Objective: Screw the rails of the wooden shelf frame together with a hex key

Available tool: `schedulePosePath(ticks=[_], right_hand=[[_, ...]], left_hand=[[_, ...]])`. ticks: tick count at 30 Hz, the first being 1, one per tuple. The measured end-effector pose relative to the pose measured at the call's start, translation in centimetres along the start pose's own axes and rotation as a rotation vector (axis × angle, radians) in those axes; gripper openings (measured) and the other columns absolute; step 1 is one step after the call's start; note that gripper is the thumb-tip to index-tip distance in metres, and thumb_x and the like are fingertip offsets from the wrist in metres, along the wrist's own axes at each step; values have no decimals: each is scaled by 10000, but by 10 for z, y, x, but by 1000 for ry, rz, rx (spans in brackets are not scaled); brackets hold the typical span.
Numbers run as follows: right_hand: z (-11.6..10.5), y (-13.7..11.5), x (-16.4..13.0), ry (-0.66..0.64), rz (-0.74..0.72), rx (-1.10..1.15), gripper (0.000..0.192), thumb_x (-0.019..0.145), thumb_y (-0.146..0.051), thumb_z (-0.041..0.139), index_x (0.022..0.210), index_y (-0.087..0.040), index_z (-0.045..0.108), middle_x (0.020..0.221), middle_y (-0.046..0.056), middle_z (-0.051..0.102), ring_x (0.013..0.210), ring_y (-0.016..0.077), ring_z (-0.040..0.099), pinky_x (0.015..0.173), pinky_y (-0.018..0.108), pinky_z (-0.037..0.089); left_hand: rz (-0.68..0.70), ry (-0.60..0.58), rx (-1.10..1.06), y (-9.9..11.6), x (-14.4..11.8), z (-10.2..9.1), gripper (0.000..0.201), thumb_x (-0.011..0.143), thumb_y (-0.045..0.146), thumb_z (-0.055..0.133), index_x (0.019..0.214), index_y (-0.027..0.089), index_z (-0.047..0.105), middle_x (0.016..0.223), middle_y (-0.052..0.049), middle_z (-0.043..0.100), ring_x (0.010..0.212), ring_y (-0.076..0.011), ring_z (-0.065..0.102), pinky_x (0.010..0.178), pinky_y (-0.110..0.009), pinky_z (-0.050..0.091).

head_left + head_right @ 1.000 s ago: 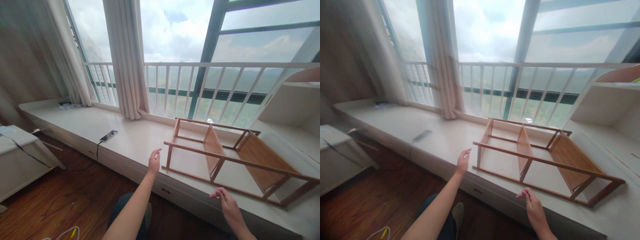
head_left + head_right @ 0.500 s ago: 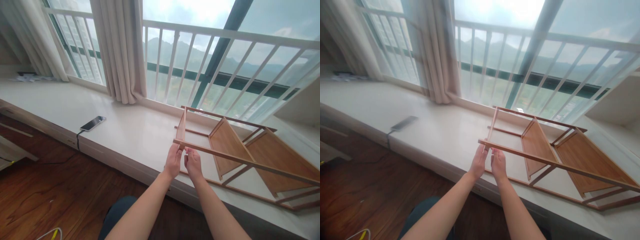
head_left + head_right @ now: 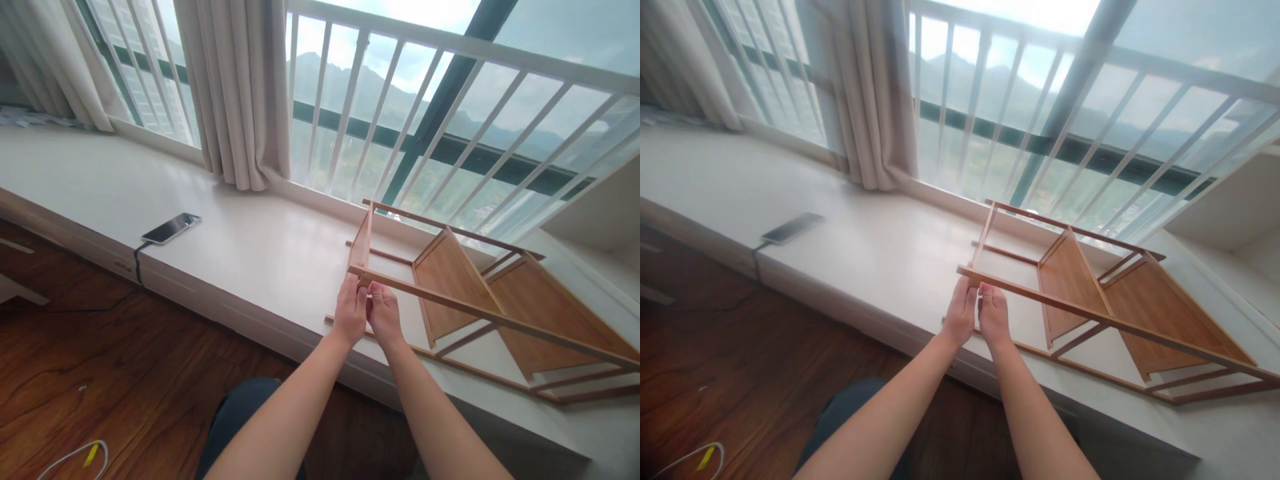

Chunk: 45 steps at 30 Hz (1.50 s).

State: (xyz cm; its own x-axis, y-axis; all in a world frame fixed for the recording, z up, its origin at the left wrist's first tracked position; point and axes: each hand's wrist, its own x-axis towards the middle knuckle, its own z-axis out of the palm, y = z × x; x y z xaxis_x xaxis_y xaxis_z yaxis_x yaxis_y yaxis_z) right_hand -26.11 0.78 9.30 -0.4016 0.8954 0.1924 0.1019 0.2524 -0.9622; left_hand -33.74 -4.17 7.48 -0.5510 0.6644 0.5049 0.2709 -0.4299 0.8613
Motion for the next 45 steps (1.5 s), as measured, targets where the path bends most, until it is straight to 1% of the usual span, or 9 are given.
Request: schedulePosePath(ticks=[6, 13, 20, 25, 28, 32, 38, 42, 45], right_hand=[[-9, -3, 3, -15, -19, -65, 570, 937, -734, 434, 805, -207, 605, 454, -67, 397, 415, 121, 345, 424, 259, 282], [-25, -13, -17, 87, -88, -135, 512, 922, -678, 534, 815, -191, 652, 669, 12, 622, 557, 138, 459, 523, 261, 378], [-29, -35, -35, 215, -238, -171, 339, 877, -506, 714, 860, -169, 746, 791, 42, 707, 700, 167, 595, 649, 280, 481], [-21, -57, -37, 280, -384, -253, 236, 848, -414, 775, 893, -183, 784, 725, 24, 712, 587, 133, 527, 557, 263, 442], [-17, -65, -37, 256, -418, -247, 190, 855, -372, 772, 923, -196, 755, 737, 20, 736, 542, 116, 518, 522, 250, 421], [-15, -67, -38, 194, -365, -109, 189, 886, -360, 739, 945, -208, 644, 814, 41, 776, 585, 134, 621, 540, 244, 442], [-16, -67, -36, 179, -341, -69, 225, 892, -364, 736, 890, -217, 566, 786, 42, 769, 529, 116, 573, 571, 247, 477], [-15, -67, -34, 148, -343, -80, 213, 899, -362, 728, 885, -222, 568, 777, 34, 769, 485, 101, 516, 612, 268, 514], [-14, -65, -32, 168, -346, -109, 210, 886, -374, 740, 886, -221, 597, 778, 38, 764, 530, 122, 577, 618, 276, 522]], left_hand=[[-11, 39, 3, 2, 1, 4, 493, 1049, 421, 363, 1513, 274, 441, 1544, -98, 489, 1474, -252, 394, 1254, -466, 277], [5, 31, 67, 7, 0, 0, 490, 1053, 424, 342, 1512, 279, 438, 1473, -112, 540, 1406, -268, 451, 1205, -476, 315], [10, 57, 156, 9, 1, -2, 454, 1050, 415, 352, 1460, 272, 483, 1411, -117, 570, 1342, -280, 485, 1158, -467, 343], [37, 52, 169, 15, 0, -3, 423, 1051, 441, 357, 1404, 263, 505, 1356, -119, 597, 1276, -277, 525, 1099, -470, 393], [59, 49, 179, 17, -1, -6, 410, 1050, 452, 363, 1375, 263, 528, 1340, -109, 606, 1240, -262, 546, 1080, -448, 408], [61, 127, 195, 13, -3, -11, 367, 1050, 433, 370, 1311, 238, 540, 1274, -109, 616, 1205, -241, 552, 1060, -424, 424], [-3, 235, 219, 11, -2, -11, 285, 1039, 412, 414, 1001, 220, 621, 1065, -78, 608, 1068, -225, 566, 986, -409, 463], [-9, 215, 242, 12, -1, -13, 396, 1043, 422, 399, 887, 226, 705, 1194, -90, 611, 1179, -245, 538, 1055, -438, 429], [-4, 172, 263, 11, 0, -15, 443, 1044, 435, 393, 902, 240, 763, 1309, -90, 615, 1255, -263, 526, 1095, -461, 413]])
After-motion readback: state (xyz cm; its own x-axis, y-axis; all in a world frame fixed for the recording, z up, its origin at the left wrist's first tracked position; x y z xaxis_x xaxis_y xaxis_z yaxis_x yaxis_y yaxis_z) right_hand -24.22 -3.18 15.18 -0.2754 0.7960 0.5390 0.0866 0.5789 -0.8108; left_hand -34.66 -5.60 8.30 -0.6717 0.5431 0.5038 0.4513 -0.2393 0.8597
